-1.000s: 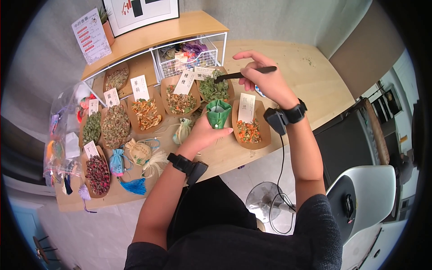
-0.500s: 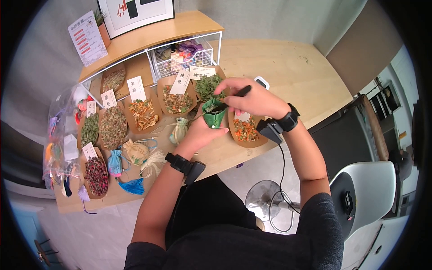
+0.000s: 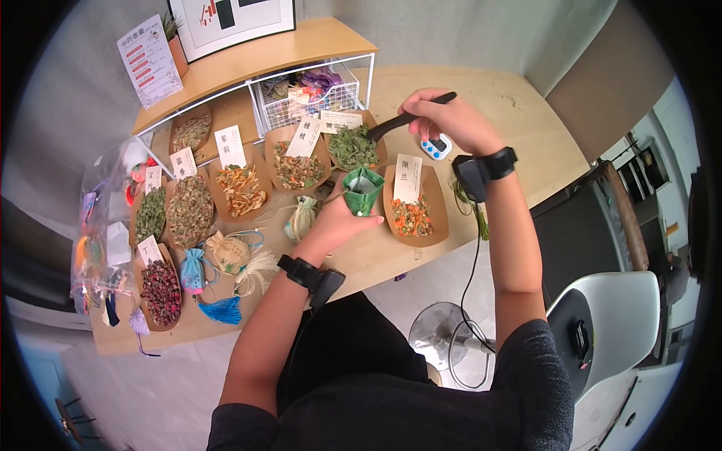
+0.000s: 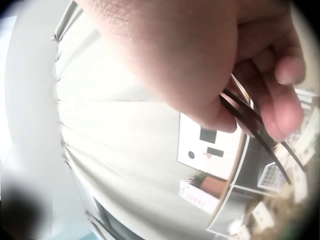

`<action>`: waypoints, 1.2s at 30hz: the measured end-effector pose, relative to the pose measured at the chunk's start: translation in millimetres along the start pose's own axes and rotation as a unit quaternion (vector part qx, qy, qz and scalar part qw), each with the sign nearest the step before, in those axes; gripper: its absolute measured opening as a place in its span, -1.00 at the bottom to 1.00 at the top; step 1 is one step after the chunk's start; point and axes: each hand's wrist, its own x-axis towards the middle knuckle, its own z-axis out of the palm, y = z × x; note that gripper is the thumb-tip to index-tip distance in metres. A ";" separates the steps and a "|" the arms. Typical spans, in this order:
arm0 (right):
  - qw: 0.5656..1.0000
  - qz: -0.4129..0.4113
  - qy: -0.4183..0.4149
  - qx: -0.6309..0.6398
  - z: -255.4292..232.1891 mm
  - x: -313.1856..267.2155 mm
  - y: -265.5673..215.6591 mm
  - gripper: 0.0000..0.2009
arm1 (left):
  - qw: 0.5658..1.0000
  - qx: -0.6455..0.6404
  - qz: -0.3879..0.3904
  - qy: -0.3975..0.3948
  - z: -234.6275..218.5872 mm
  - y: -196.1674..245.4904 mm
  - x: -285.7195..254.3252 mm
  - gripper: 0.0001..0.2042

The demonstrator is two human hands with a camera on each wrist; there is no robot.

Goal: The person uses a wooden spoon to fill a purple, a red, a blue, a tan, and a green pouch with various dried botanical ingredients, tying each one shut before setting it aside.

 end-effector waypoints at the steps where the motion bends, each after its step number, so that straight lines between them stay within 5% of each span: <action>1: 0.999 0.012 0.040 0.013 1.3 10.2 15.3 -0.80 | 1.000 0.004 0.002 -0.001 -0.2 -0.6 0.1 -0.55; 5: 0.993 0.069 0.101 0.001 11.0 37.4 65.2 -0.79 | 0.999 0.032 0.035 0.016 1.4 -3.9 1.2 -0.57; 15: 0.978 0.128 0.079 0.142 31.2 63.5 92.0 -0.77 | 1.000 0.009 -0.009 -0.026 1.3 5.4 -1.0 -0.63; 24: 0.998 0.040 0.045 0.014 63.9 67.8 67.9 -0.82 | 0.999 -0.001 -0.026 -0.045 0.6 -1.2 1.5 -0.67; 36: 0.998 -0.021 0.053 0.012 57.0 69.8 73.7 -0.82 | 0.999 0.000 -0.016 -0.048 0.3 -2.9 1.9 -0.65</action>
